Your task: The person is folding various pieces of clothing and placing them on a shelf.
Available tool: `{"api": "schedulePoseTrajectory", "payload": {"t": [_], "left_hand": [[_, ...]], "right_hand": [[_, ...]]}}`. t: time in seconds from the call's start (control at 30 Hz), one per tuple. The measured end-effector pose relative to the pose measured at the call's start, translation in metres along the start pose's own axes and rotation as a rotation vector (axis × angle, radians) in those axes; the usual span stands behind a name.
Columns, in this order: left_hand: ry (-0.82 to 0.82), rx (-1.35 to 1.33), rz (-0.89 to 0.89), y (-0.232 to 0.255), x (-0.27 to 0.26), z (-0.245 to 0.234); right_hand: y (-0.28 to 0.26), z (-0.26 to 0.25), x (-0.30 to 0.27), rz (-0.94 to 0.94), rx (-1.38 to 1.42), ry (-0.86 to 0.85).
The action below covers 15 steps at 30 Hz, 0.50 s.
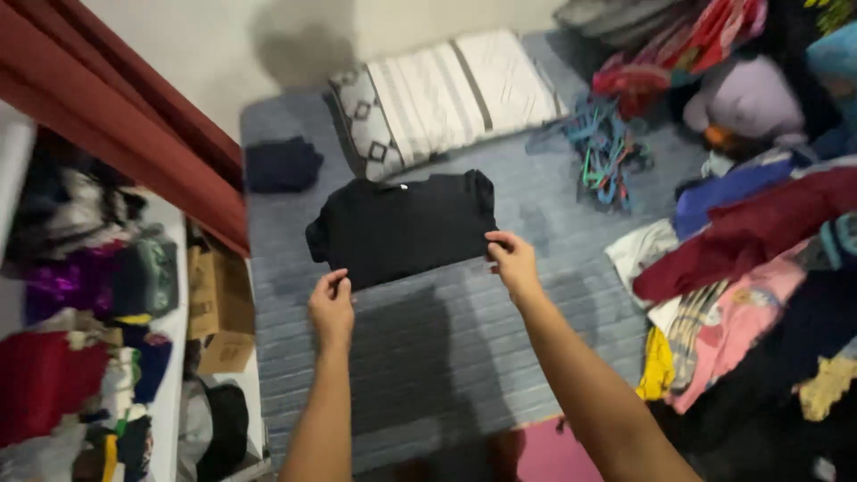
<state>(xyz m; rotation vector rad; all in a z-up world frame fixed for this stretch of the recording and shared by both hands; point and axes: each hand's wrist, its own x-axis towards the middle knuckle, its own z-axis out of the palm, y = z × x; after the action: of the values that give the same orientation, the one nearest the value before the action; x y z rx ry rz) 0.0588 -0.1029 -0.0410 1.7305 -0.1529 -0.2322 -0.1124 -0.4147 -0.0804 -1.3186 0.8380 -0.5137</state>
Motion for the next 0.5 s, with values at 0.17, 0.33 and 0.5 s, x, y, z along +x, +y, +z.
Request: {"api": "schedulePoseTrajectory", "payload": {"t": [0.17, 0.33, 0.5], "left_hand": [[-0.061, 0.108, -0.255, -0.155, -0.033, -0.012], [-0.18, 0.054, -0.528, -0.296, -0.088, -0.044], [-0.465, 0.503, -0.244, -0.133, -0.079, -0.08]], "right_hand": [[0.151, 0.007, -0.056, 0.127, -0.051, 0.12], [0.259, -0.019, -0.128, 0.419, -0.261, 0.184], [0.18, -0.02, -0.167, -0.327, -0.895, 0.096]]}}
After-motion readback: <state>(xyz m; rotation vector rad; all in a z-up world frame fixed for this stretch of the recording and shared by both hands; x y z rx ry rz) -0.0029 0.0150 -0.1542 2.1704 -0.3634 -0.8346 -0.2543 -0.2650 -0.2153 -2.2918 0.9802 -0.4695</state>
